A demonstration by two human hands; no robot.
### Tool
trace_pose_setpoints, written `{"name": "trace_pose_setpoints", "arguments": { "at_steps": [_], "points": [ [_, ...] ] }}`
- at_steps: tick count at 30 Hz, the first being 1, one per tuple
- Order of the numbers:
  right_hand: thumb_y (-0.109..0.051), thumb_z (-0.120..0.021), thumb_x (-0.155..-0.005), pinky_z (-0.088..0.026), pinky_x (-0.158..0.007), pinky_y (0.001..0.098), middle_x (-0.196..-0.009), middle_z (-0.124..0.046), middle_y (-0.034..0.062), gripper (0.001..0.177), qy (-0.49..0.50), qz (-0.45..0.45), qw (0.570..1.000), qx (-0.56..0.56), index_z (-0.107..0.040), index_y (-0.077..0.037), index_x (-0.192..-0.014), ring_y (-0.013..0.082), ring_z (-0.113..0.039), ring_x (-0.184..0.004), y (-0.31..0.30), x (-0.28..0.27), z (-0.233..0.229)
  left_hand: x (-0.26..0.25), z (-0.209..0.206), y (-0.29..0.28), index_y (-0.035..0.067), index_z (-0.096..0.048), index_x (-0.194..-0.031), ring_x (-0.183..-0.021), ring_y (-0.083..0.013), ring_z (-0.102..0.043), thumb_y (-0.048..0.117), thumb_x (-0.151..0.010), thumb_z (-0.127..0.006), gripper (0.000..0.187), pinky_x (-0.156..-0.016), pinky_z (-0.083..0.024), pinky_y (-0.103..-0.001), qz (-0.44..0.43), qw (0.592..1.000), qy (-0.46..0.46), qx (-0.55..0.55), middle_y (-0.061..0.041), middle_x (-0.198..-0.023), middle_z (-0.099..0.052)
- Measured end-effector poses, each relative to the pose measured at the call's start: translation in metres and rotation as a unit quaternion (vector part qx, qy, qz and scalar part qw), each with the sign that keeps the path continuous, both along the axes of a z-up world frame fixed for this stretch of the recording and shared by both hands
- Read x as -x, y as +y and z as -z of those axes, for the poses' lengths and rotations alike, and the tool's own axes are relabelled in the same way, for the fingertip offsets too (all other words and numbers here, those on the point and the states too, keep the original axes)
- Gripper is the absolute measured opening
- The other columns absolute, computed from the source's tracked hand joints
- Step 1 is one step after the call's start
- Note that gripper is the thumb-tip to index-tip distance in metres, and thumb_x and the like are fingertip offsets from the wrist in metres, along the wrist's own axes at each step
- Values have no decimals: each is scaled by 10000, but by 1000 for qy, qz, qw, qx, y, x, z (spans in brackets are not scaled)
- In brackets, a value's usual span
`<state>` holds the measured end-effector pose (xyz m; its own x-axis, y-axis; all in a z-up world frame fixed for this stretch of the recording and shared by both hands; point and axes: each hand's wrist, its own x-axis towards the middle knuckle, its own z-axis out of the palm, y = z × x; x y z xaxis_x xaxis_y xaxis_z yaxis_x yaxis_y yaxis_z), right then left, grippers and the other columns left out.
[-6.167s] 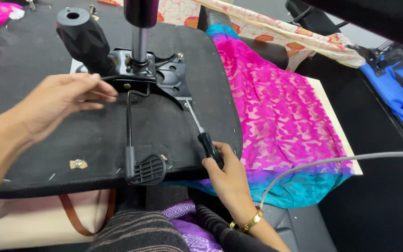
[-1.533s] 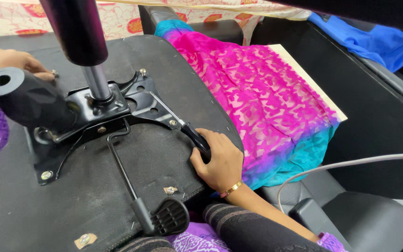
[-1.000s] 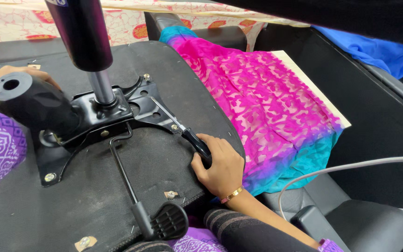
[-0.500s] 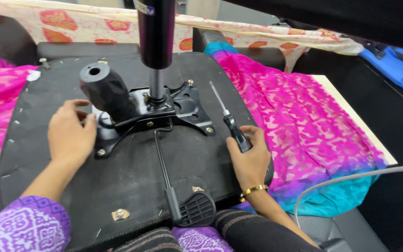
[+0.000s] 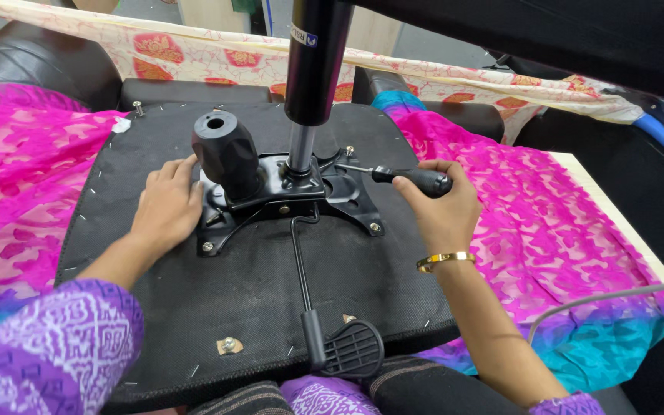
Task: The person uses a screwdriver to tighten screws on the underside of an office chair base. They reposition the chair to access different screws and continue tightening them.
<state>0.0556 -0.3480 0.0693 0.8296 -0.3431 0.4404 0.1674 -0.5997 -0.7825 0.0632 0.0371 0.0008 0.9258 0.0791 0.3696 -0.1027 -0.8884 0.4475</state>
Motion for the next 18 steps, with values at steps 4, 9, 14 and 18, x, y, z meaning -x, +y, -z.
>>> {"name": "trace_pose_setpoints", "arguments": {
  "at_steps": [4, 9, 14, 18],
  "points": [
    [-284, -892, -726, -562, -819, 333, -981, -769, 78, 411, 7, 17, 1000, 18, -729, -93, -1052, 185, -740, -915, 7, 26, 24, -34, -5, 16, 114, -580, -1323, -1335, -346, -482, 363, -992, -496, 424, -1051, -422, -513, 52, 980, 117, -154, -137, -1374, -550],
    [-255, -850, -731, -582, -813, 336, -1002, -782, 73, 399, 93, 5, 996, -15, -713, -114, -1078, 182, -758, -924, 3, 54, 45, -44, -2, 20, 82, -640, -1203, -1310, -354, -507, 335, -981, -510, 361, -1012, -443, -526, 80, 979, 74, -173, -150, -1342, -581],
    [-242, -839, -779, -553, -859, 309, -1045, -778, 72, 394, 67, 10, 997, -41, -698, -104, -1119, 157, -733, -980, 0, 57, 49, -55, 6, 15, 13, -650, -1142, -1152, -423, -603, 260, -983, -545, 312, -947, -494, -542, 6, 994, 66, -84, -193, -1232, -653],
    [-231, -859, -791, -549, -858, 305, -1071, -731, 88, 473, 40, 28, 987, -155, -644, -83, -1185, 162, -697, -973, 0, 52, 48, -73, 3, 23, 3, -680, -1061, -1075, -451, -631, 286, -954, -613, 311, -921, -505, -532, -4, 998, 49, -31, -226, -1150, -680]
  ]
}}
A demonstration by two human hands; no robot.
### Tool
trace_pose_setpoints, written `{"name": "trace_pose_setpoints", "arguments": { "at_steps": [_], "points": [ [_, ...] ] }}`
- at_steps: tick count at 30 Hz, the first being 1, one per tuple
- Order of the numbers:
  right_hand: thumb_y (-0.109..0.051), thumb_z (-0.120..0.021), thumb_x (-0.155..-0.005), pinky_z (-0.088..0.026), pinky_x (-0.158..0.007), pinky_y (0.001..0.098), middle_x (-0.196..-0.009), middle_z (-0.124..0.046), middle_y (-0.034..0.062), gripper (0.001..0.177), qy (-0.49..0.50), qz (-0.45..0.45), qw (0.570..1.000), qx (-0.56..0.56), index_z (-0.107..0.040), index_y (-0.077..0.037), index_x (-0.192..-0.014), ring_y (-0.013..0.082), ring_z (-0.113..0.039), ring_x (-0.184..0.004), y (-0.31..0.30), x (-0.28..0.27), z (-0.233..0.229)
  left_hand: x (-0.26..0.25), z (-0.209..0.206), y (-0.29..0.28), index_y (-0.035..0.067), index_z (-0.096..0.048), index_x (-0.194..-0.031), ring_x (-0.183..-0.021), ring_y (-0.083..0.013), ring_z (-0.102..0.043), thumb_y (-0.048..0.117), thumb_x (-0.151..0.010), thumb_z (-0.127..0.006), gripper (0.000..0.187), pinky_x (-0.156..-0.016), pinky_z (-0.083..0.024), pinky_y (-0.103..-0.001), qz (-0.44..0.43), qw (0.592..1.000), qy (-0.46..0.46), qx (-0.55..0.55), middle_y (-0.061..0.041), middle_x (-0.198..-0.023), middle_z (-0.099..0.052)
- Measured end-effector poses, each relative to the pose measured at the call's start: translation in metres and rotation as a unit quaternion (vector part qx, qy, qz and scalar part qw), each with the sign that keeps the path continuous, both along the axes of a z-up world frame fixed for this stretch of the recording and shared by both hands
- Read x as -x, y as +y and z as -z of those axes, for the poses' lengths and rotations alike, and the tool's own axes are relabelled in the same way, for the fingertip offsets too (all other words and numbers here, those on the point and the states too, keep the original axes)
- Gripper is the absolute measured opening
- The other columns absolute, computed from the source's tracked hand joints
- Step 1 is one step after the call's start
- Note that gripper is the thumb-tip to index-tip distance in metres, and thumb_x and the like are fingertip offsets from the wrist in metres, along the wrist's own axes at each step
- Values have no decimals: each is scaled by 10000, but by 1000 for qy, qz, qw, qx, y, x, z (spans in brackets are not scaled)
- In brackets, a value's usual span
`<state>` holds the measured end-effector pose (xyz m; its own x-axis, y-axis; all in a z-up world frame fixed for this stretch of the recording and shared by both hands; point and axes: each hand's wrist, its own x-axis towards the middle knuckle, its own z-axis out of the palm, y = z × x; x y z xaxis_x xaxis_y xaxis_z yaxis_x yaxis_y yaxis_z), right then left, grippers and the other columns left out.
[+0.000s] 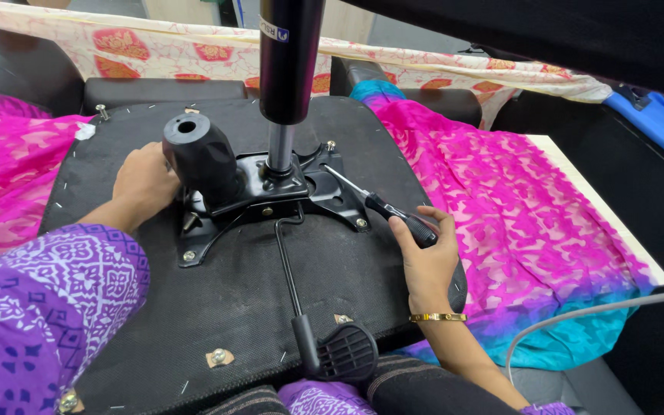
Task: The person uses a screwdriver to tighten screws on the underside of an office chair base. They reposition the chair to access different screws and continue tightening them.
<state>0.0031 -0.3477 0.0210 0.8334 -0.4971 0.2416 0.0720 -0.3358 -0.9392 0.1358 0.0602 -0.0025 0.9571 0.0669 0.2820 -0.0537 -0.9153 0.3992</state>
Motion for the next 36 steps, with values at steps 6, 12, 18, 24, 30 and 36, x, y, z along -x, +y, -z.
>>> {"name": "trace_pose_setpoints", "arguments": {
  "at_steps": [6, 12, 18, 24, 30, 36],
  "points": [
    [-192, -855, -787, -522, -928, 310, -1154, -708, 67, 518, -27, -40, 997, -66, -612, -82, -1231, 148, -656, -1060, -2, -8, 1, 0, -10, -1, 66, -701, -1157, -1046, -425, -647, 210, -938, -617, 275, -893, -506, -510, -55, 995, -14, 87, -208, -1137, -691],
    [-130, -833, -714, -532, -971, 325, -1097, -760, 54, 437, 37, -104, 987, 119, -704, -75, -1128, 153, -709, -1076, 2, 0, -2, 56, -28, -43, 65, -704, -1193, -1081, -291, -685, 0, -876, -587, 343, -941, -526, -439, -68, 961, -168, 210, -138, -1159, -686],
    [-265, -806, -799, -524, -977, 364, -1112, -752, 74, 382, 1, -147, 973, 180, -713, -80, -1120, 200, -696, -1085, 17, -4, -11, 108, -49, -77, 23, -571, -1330, -1153, -303, -606, 48, -846, -635, 489, -1003, -461, -451, -118, 943, -198, 240, -152, -1232, -608],
    [-356, -743, -870, -486, -981, 426, -1185, -714, 134, 446, -17, -85, 971, 223, -671, -69, -1203, 284, -646, -1150, -9, -46, -14, 178, -19, -44, 64, -580, -1428, -1303, -376, -495, 265, -867, -691, 606, -1110, -348, -553, -228, 963, -142, 4, -183, -1331, -558],
    [-484, -758, -800, -435, -1015, 493, -1281, -635, 207, 723, 146, -36, 928, 341, -578, -72, -1366, 368, -565, -1233, -76, -51, 9, 267, 16, 36, 33, -542, -1456, -1218, -486, -495, 493, -888, -691, 746, -977, -397, -572, -374, 927, -4, 13, -316, -1351, -488],
    [-568, -738, -807, -452, -1001, 476, -1322, -593, 254, 850, 197, -40, 920, 337, -500, -70, -1453, 390, -543, -1261, -103, -18, 41, 291, 54, 38, -10, -560, -1445, -1243, -493, -535, 670, -1021, -607, 802, -1031, -420, -563, -421, 892, 65, 153, -355, -1266, -594]
  ]
}}
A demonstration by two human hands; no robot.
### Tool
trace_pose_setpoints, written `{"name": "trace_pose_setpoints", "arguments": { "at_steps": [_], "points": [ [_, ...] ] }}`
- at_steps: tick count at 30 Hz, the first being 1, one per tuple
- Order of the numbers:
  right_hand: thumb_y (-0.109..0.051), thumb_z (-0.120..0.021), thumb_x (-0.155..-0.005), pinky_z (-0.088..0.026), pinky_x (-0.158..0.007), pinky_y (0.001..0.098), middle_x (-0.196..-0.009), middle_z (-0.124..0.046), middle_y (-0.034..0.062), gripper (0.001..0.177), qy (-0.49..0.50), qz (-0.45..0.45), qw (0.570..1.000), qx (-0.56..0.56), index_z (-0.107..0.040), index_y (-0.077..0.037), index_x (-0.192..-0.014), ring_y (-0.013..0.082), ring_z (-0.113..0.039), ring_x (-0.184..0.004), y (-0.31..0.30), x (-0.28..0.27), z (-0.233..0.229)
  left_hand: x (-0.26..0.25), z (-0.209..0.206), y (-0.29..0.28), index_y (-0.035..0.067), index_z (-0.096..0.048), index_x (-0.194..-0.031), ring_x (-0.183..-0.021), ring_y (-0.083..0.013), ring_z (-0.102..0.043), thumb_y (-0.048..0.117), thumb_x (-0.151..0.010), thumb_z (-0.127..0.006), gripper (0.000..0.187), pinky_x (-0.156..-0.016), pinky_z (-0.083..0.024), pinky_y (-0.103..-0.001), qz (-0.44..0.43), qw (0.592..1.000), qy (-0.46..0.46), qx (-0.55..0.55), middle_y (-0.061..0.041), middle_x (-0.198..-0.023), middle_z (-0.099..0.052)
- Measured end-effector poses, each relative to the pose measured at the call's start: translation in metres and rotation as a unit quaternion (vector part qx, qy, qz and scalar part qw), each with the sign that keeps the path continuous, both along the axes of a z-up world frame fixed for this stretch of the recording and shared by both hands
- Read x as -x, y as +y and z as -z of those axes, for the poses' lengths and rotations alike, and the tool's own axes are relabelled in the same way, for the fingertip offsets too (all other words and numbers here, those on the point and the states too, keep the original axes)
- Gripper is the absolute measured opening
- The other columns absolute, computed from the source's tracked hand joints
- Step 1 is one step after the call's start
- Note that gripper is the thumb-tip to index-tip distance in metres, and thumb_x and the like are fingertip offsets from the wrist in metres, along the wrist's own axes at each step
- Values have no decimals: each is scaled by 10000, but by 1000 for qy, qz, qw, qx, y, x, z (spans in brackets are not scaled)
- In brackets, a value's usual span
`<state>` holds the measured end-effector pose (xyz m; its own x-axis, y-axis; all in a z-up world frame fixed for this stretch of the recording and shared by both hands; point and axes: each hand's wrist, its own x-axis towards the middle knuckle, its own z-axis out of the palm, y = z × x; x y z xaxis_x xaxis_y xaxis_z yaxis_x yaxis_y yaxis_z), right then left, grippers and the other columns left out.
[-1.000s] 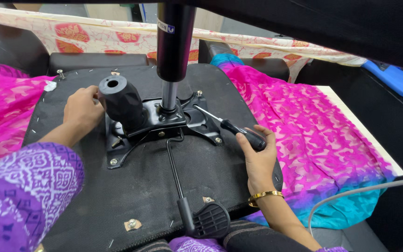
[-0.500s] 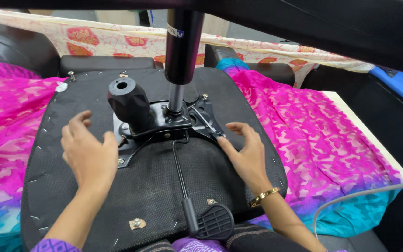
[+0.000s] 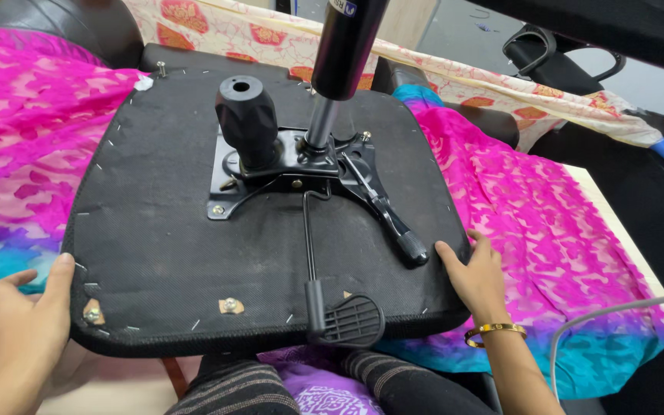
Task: The person uses a screwdriver to tighten screws on the underside of an office chair base. They reposition the chair to access different screws and continue tightening them.
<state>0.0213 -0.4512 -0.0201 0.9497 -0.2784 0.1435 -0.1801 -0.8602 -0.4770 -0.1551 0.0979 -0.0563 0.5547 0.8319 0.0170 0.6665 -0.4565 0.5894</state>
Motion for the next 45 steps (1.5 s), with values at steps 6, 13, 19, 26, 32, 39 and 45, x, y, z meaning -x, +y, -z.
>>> {"name": "trace_pose_setpoints", "arguments": {
  "at_steps": [6, 13, 19, 26, 32, 39, 45],
  "points": [
    [-636, -737, -779, -469, -1010, 403, -1296, -631, 264, 966, 81, 65, 978, -181, -476, -4, -1461, 344, -633, -1189, -8, 4, 7, -31, -8, -15, 23, -607, -1370, -1102, -412, -618, 663, -1028, -560, 727, -983, -461, -504, -41, 992, -51, 110, -311, -1231, -641],
    [-641, -761, -784, -537, -857, 391, -1091, -741, 237, 925, 150, 49, 945, -287, -670, 206, -1146, 317, -724, -979, -18, -23, 9, -50, -24, -14, -96, -604, -1272, -765, -246, -619, 492, -976, -732, 671, -587, -497, -386, -26, 918, -182, 351, -210, -1135, -673],
    [-639, -769, -753, -539, -860, 338, -1078, -757, 209, 875, 144, 20, 944, -297, -699, 145, -1135, 274, -733, -975, -2, -9, -13, -69, -22, 19, -101, -604, -1241, -772, -274, -681, 412, -986, -758, 594, -587, -528, -420, -19, 905, -211, 368, -177, -1106, -708],
    [-585, -751, -777, -485, -950, 289, -1141, -785, 141, 771, 172, 0, 911, -375, -756, 88, -1153, 214, -708, -1068, 36, 27, -60, -129, -26, 115, -17, -636, -1297, -950, -253, -721, 472, -1017, -719, 569, -805, -602, -399, 61, 909, -159, 379, -147, -1135, -729],
    [-566, -755, -768, -510, -955, 332, -1180, -773, 162, 794, 177, -12, 884, -432, -695, 78, -1230, 249, -716, -1101, 72, 44, -46, -185, 11, 189, 86, -657, -1306, -915, -275, -685, 646, -1086, -527, 615, -838, -550, -451, 100, 924, -44, 368, -153, -1099, -712],
    [-585, -724, -803, -494, -985, 339, -1228, -745, 179, 828, 200, -21, 884, -423, -674, 106, -1257, 256, -692, -1149, 83, 56, -9, -141, 62, 207, 38, -656, -1300, -888, -184, -706, 520, -1109, -571, 525, -805, -558, -360, 162, 910, -123, 361, -103, -1110, -716],
    [-589, -725, -752, -497, -978, 345, -1249, -730, 179, 861, 169, -31, 882, -439, -623, 68, -1299, 257, -693, -1142, 83, 64, -3, -69, 19, 163, 80, -623, -1334, -1045, -228, -626, 440, -1085, -534, 446, -885, -527, -355, 135, 929, -215, 270, -65, -1239, -656]
  ]
}}
